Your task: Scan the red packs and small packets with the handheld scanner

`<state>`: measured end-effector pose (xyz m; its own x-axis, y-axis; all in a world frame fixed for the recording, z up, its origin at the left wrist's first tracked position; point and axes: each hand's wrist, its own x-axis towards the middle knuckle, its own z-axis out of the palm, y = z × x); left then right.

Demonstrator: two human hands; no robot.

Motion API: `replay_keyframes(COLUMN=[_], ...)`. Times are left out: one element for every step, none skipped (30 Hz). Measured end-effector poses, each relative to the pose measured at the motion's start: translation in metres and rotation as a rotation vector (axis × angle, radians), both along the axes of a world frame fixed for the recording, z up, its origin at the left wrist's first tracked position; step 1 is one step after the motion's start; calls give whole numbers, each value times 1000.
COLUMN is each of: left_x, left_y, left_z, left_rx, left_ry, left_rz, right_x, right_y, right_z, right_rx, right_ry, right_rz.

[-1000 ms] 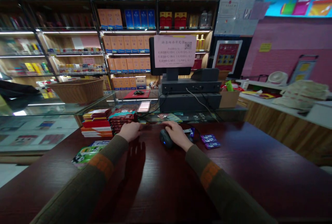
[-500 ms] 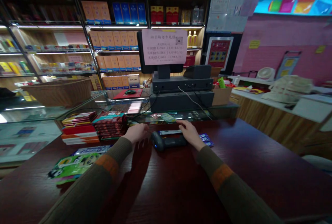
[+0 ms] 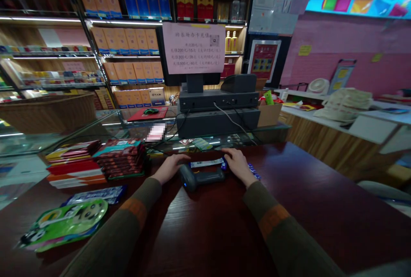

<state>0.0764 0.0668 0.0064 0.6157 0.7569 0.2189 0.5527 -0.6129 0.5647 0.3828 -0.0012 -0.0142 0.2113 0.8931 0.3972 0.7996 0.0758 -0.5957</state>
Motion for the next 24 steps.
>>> replay_keyframes(left_x=[1,2,3,4,4,4,4,5,5,5,5,5,5,5,5,6,6,6,7,8,9,9,10,11], left_y=[1,2,3,5,7,8,10,12,14,16,18,19,21,23,24,25,26,26,26,25,24,23,23,22], left_z=[-2,-3,-5,-7,-10,-13,-15,-18,-20,-22,-24,-26,-27,-28,-28,-28,-28,-27,-25,-23,-21,-19,-17,-15], left_rx=[10,19,30,42,53,64,74,80,83,84,85,84,82,81,80,77,73,67,59,49,37,20,0,-22], left_ry=[10,20,27,32,35,37,41,49,57,61,61,60,57,52,48,46,44,41,39,39,38,36,31,23], left_rz=[2,-1,-8,-16,-26,-32,-35,-36,-37,-38,-40,-43,-46,-46,-45,-46,-50,-56,-61,-63,-60,-54,-49,-48], right_x=[0,0,0,0,0,0,-1,-1,0,0,0,0,0,1,1,1,0,0,-1,-1,-2,-3,-3,-4], right_y=[-1,-2,-4,-5,-7,-8,-9,-10,-10,-10,-10,-10,-10,-9,-9,-9,-9,-9,-10,-10,-11,-11,-11,-11], right_z=[1,1,2,2,3,3,3,3,2,1,0,-1,-1,-2,-3,-3,-2,-2,-1,0,1,2,3,3], right_rx=[-12,-28,-46,-66,-85,-102,-115,-125,-132,-137,-142,-147,-152,-155,-156,-153,-149,-144,-139,-136,-134,-130,-121,-107], right_ry=[-18,-36,-55,-76,-97,-117,-135,-148,-157,-163,-168,-171,-174,-176,-176,-177,-179,-183,-189,-196,-201,-201,-192,-176], right_rz=[-7,-12,-12,-8,0,12,24,33,39,44,48,51,54,58,62,65,68,71,74,74,74,77,86,103])
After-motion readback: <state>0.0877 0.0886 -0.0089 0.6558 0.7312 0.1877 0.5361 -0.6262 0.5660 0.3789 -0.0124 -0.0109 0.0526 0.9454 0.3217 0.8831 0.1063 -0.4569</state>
